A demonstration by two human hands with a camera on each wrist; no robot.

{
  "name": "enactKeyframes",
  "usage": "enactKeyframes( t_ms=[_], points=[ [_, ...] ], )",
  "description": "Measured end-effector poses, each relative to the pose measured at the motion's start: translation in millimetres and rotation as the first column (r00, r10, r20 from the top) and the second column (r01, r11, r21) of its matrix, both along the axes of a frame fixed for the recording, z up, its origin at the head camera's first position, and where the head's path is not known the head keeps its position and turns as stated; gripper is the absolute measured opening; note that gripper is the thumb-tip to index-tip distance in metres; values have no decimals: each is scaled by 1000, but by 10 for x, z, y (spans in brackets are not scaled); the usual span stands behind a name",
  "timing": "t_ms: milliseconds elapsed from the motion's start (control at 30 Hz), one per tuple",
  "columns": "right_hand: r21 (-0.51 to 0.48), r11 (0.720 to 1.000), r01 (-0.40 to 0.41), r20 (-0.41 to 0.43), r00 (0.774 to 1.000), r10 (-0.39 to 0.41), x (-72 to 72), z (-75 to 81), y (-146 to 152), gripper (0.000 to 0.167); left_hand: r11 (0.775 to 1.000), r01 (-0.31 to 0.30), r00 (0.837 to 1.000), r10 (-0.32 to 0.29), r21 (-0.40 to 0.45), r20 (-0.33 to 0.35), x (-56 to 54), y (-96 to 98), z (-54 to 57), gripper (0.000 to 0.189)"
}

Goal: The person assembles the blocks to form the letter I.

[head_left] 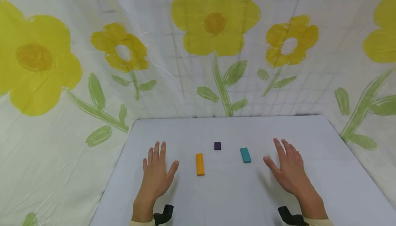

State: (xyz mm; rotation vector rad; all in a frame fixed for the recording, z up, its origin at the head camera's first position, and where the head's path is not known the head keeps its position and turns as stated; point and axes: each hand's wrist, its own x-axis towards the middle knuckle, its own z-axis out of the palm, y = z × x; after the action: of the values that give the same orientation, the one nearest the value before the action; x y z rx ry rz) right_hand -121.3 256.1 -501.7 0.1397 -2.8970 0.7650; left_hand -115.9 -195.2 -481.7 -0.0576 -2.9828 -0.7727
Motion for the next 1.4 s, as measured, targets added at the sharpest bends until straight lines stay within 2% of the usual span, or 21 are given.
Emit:
enactKeyframes(
  t_ms=[133, 233, 367, 533, 633, 700, 833, 1067, 1233, 1400],
  points=[
    [-41, 999, -11, 13, 1000, 12, 19, 136, -36, 85, 995, 47, 997, -42, 85, -63, 62, -18, 160, 91],
    [-68, 998, -15, 8, 1000, 16, 8, 234, -44, 80, 982, 86, 987, -61, 166, -149, 63, -40, 253, 92],
    [-109, 994, -32, -54, 998, 26, -39, 347, -58, 70, 962, 143, 958, -76, 234, -275, 28, -61, 328, 95],
    [-139, 987, -82, -127, 990, 64, -100, 470, -85, 59, 931, 232, 910, -105, 281, -401, -28, -71, 352, 97],
    [-141, 982, -124, -153, 983, 103, -142, 501, -89, 58, 895, 305, 885, -140, 326, -444, -75, -64, 311, 94],
    [-152, 976, -154, -162, 978, 129, -178, 488, -82, 58, 866, 347, 879, -167, 359, -447, -104, -55, 269, 92],
    [-188, 957, -222, -150, 969, 196, -260, 399, -46, 59, 814, 388, 890, -209, 433, -405, -135, -34, 179, 87],
    [-264, 926, -271, -103, 962, 252, -381, 207, -10, 57, 768, 379, 919, -246, 516, -309, -206, 8, 1, 79],
    [-326, 903, -280, -68, 960, 273, -455, 81, -5, 55, 761, 343, 939, -257, 551, -229, -252, 54, -150, 76],
    [-373, 887, -273, -28, 959, 284, -538, -54, 10, 54, 773, 305, 952, -255, 556, -167, -296, 114, -312, 75]
  ],
)
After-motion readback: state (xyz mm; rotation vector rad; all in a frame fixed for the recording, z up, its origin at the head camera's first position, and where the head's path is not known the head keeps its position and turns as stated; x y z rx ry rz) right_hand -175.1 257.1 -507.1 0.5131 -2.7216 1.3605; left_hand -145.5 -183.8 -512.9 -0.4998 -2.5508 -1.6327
